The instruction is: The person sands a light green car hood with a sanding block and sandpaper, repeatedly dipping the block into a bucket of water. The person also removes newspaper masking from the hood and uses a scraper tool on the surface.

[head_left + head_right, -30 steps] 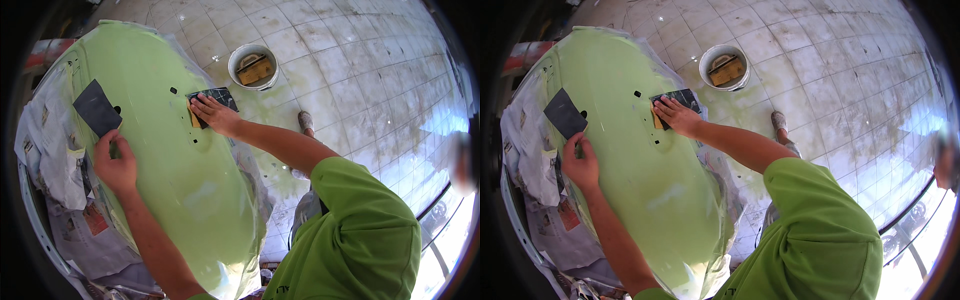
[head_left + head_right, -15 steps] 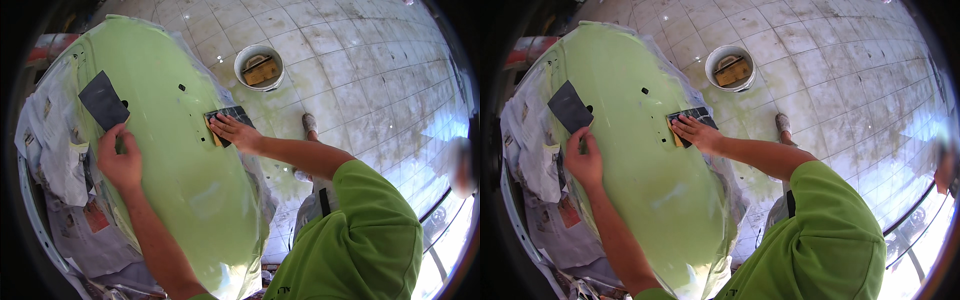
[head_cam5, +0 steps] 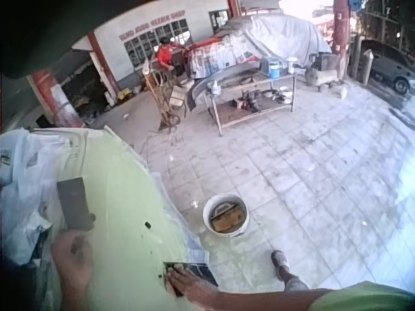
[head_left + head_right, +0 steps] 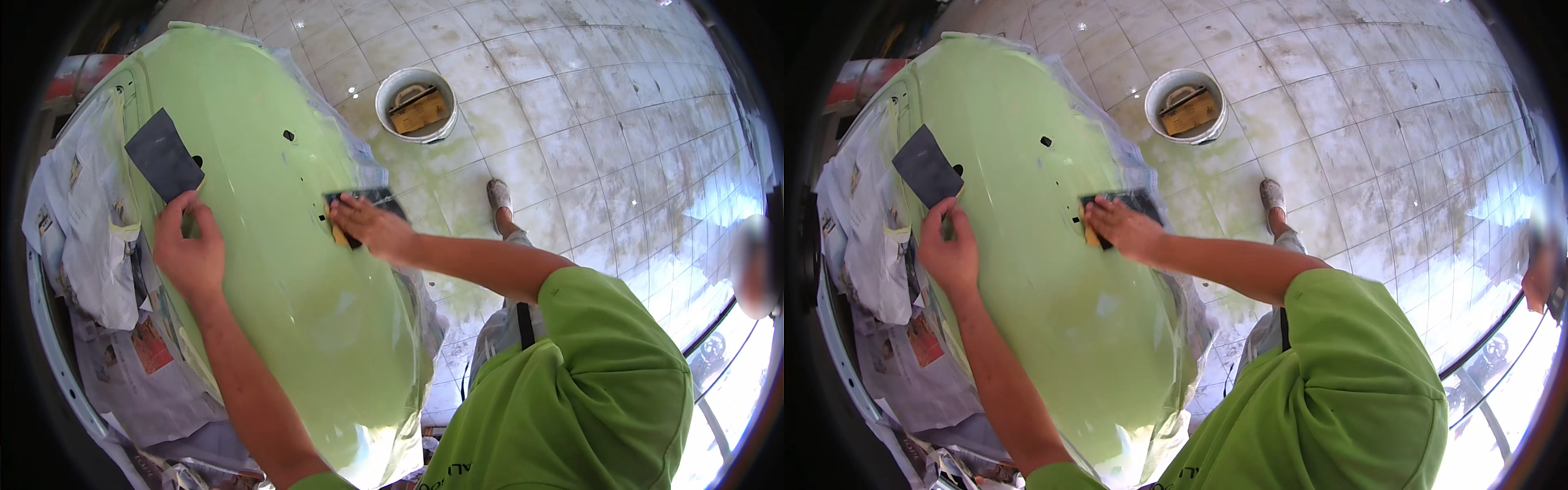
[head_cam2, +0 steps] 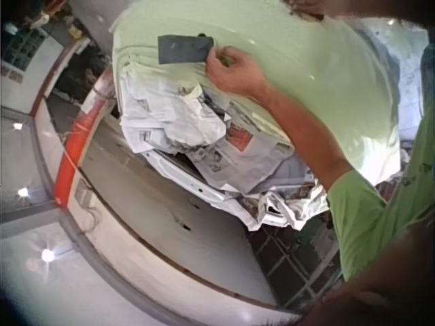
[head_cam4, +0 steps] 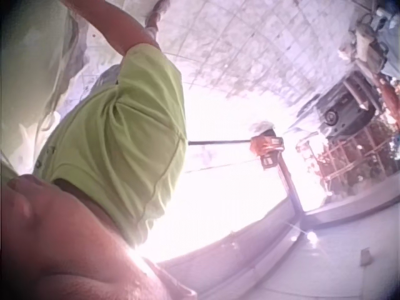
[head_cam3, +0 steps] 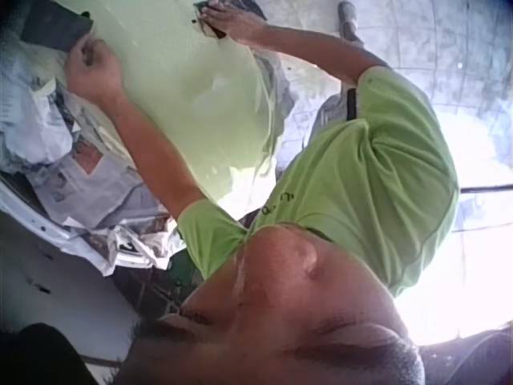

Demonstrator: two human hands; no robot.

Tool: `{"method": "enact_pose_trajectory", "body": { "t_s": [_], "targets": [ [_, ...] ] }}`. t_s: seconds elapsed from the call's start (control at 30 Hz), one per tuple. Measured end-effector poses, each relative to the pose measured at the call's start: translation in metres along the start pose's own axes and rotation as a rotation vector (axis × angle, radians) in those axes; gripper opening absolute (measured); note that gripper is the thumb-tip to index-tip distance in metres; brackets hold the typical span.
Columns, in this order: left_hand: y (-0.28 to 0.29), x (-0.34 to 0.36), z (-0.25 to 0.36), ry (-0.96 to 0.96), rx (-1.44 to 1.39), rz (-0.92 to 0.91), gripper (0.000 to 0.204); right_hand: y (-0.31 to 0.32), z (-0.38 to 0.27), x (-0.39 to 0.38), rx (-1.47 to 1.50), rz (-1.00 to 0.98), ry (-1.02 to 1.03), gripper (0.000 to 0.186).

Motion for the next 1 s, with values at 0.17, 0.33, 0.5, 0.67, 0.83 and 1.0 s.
{"method": "enact_pose_trajectory", "body": {
  "t_s": [0.17, 0.33, 0.5, 0.67, 0.83, 1.0],
  "targets": [
    [-0.001, -0.002, -0.005, 0.032, 0.007, -0.004, 0.015, -0.017, -0.010, 0.003, 0.311, -0.183, -0.166, 0.071],
    [-0.003, 0.002, -0.004, 0.008, 0.042, -0.008, 0.016, -0.014, 0.011, 0.010, -0.004, -0.189, -0.248, 0.072],
    [-0.001, 0.002, -0.002, -0.016, 0.037, 0.000, 0.017, -0.002, 0.004, 0.000, -0.149, -0.082, -0.119, 0.065],
    [-0.001, -0.002, -0.007, -0.018, 0.069, 0.001, 0.015, -0.016, -0.008, -0.008, 0.313, -0.262, -0.185, 0.066],
    [-0.001, -0.002, -0.006, -0.011, 0.100, -0.027, 0.015, -0.022, -0.009, -0.010, 0.174, -0.203, -0.227, 0.066],
    [-0.002, 0.002, 0.000, -0.042, 0.096, -0.028, 0.015, -0.012, 0.034, 0.027, -0.229, 0.056, -0.126, 0.069]
  ]
}}
Point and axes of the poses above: each hand's wrist, its own x-axis towards the middle knuckle, its own y-axis out of the back of the hand, z = x × y, the point moved 10 cm from there along x, towards the middle knuckle, and after that the axes turned 10 degrees about -z, right-handed, at the moved point
